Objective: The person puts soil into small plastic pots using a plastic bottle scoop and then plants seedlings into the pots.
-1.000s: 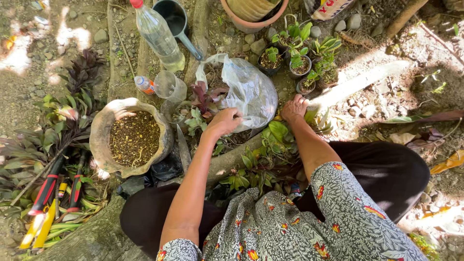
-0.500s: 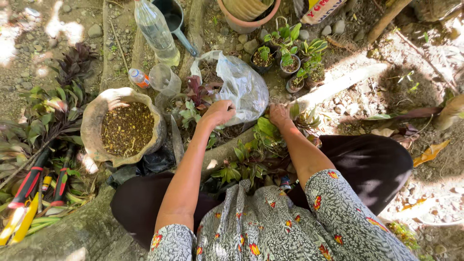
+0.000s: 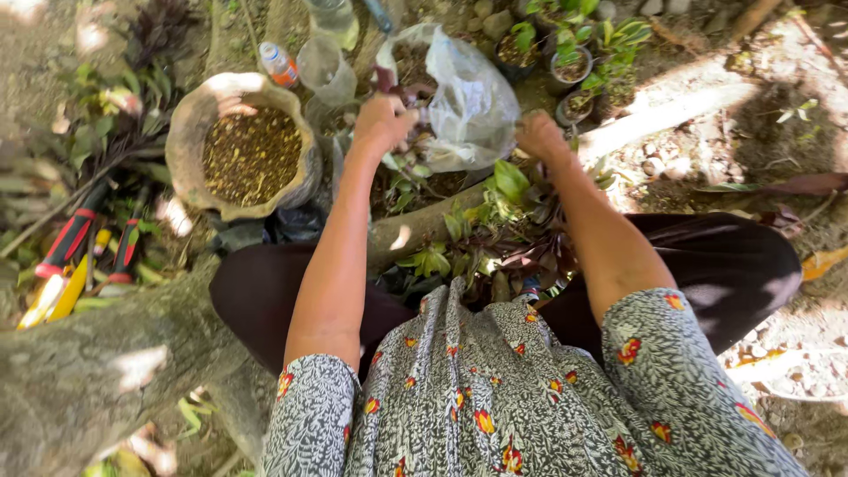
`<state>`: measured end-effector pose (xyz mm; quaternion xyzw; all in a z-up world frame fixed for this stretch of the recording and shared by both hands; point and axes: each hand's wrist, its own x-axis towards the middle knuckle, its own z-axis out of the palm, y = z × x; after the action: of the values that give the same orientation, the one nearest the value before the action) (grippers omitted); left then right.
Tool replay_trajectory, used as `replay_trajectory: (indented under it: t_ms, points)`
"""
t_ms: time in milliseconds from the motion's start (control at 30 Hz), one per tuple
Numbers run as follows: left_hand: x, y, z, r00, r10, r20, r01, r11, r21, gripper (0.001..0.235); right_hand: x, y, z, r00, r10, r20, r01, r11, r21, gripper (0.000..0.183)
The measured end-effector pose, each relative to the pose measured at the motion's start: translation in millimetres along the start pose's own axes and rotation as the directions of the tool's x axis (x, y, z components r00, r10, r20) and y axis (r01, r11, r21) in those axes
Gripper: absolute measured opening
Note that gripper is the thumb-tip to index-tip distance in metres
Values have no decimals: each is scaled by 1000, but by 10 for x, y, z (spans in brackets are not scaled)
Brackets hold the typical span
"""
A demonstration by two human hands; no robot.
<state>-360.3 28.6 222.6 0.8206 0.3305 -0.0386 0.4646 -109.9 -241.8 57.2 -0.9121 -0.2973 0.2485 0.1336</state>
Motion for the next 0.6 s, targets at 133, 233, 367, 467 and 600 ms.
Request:
replay_trajectory:
  t_ms: [133, 233, 367, 467, 600]
  points:
    - [-31, -241, -281, 948, 78, -310, -84, 996, -8, 26, -208, -669, -320, 835, -548, -42, 541, 833, -119, 71]
    - [26, -651, -257, 977, -101, -189, 96, 995, -36, 21, -512, -1351, -291, 747, -664, 26, 657, 732, -179, 88]
    - [160, -1213, 256, 924, -375, 73, 373, 927, 31, 39, -625, -1821, 2, 794, -543, 275, 608, 726, -322, 86]
    - [173, -1499, 718, 973, -192, -125, 204, 974, 96, 86, -356, -1715, 194, 833, -485, 266, 550, 682, -482, 40]
    - [74, -1393, 1281, 926, -276, -256, 302, 951, 68, 119, -58, -1430, 40, 895, -440, 73, 421, 777, -468, 20]
